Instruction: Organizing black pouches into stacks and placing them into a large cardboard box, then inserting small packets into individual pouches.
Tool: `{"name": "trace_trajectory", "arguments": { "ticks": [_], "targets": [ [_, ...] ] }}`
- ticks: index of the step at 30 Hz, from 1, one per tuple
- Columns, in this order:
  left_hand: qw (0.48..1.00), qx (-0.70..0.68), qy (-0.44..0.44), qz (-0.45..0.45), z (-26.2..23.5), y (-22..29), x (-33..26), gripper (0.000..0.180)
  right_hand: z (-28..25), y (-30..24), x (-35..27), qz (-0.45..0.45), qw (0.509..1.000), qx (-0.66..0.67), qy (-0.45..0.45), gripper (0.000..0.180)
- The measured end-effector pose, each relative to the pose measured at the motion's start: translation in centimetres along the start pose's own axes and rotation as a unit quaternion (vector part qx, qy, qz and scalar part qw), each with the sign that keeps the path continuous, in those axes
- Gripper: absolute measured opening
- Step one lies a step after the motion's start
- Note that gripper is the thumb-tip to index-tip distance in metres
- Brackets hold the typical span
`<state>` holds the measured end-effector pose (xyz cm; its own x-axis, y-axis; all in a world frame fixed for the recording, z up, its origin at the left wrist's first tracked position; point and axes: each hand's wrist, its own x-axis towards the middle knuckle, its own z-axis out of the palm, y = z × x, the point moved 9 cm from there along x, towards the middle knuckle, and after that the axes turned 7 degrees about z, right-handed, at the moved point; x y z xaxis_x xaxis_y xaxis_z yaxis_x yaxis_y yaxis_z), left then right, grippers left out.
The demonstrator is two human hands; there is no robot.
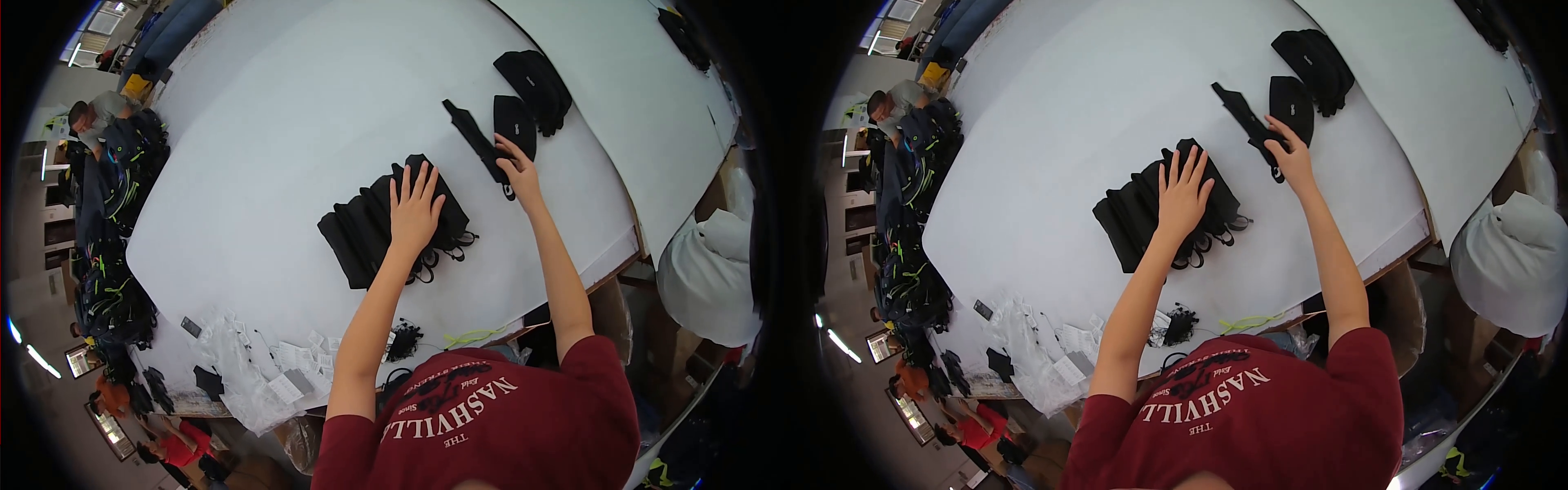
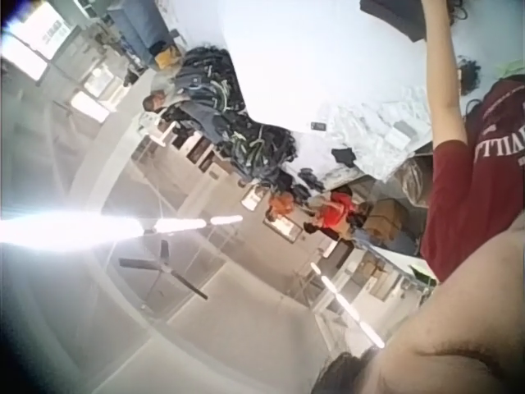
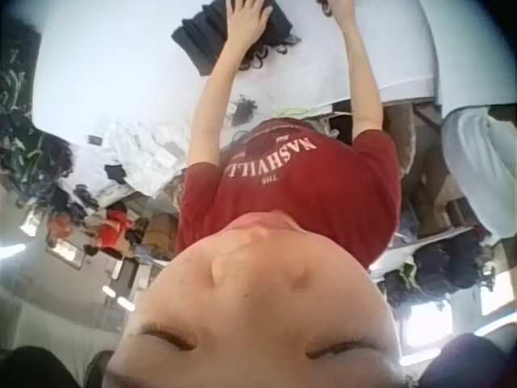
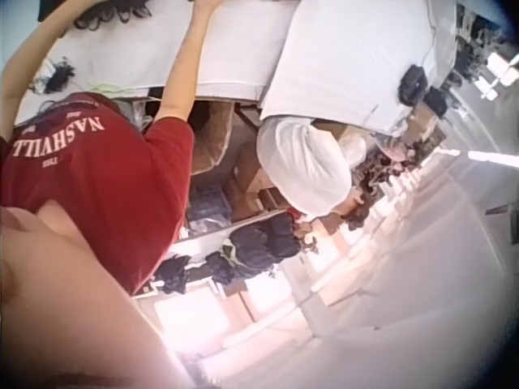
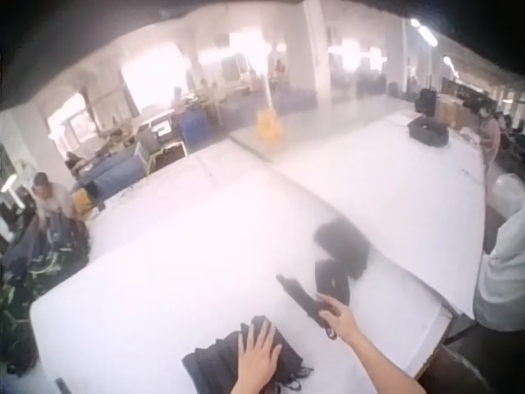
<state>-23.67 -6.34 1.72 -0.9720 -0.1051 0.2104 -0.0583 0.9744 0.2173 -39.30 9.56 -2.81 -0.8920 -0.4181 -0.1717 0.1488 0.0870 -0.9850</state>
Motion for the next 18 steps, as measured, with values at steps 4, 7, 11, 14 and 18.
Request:
{"name": "trace_trajectory", "arguments": {
  "ticks": [4, 7, 11, 14, 18],
  "targets": [
    [1.000, -0.008, 0.009, 0.010, -0.1, 0.3, 0.7, 0.049, 2.9, 2.8, -3.4, 0.041, 0.998, -0.041, -0.008, 0.042],
    [1.000, -0.005, -0.009, 0.003, 0.1, 0.3, 0.5, 0.050, 4.7, 4.2, -5.4, 0.122, 0.986, 0.116, -0.020, 0.040],
    [0.989, -0.143, 0.035, -0.019, -1.1, 1.2, 1.2, 0.047, 6.0, 3.9, -6.3, 0.094, 0.992, 0.024, -0.086, 0.041],
    [0.995, -0.095, 0.016, 0.035, -0.7, 2.8, 1.9, 0.046, 6.2, 3.8, -6.5, 0.091, 0.988, 0.015, -0.127, 0.039],
    [0.998, -0.045, 0.006, 0.042, 0.8, 2.3, 1.4, 0.046, 5.8, 2.0, -5.1, 0.134, 0.942, -0.217, -0.216, 0.047]
  ]
}}
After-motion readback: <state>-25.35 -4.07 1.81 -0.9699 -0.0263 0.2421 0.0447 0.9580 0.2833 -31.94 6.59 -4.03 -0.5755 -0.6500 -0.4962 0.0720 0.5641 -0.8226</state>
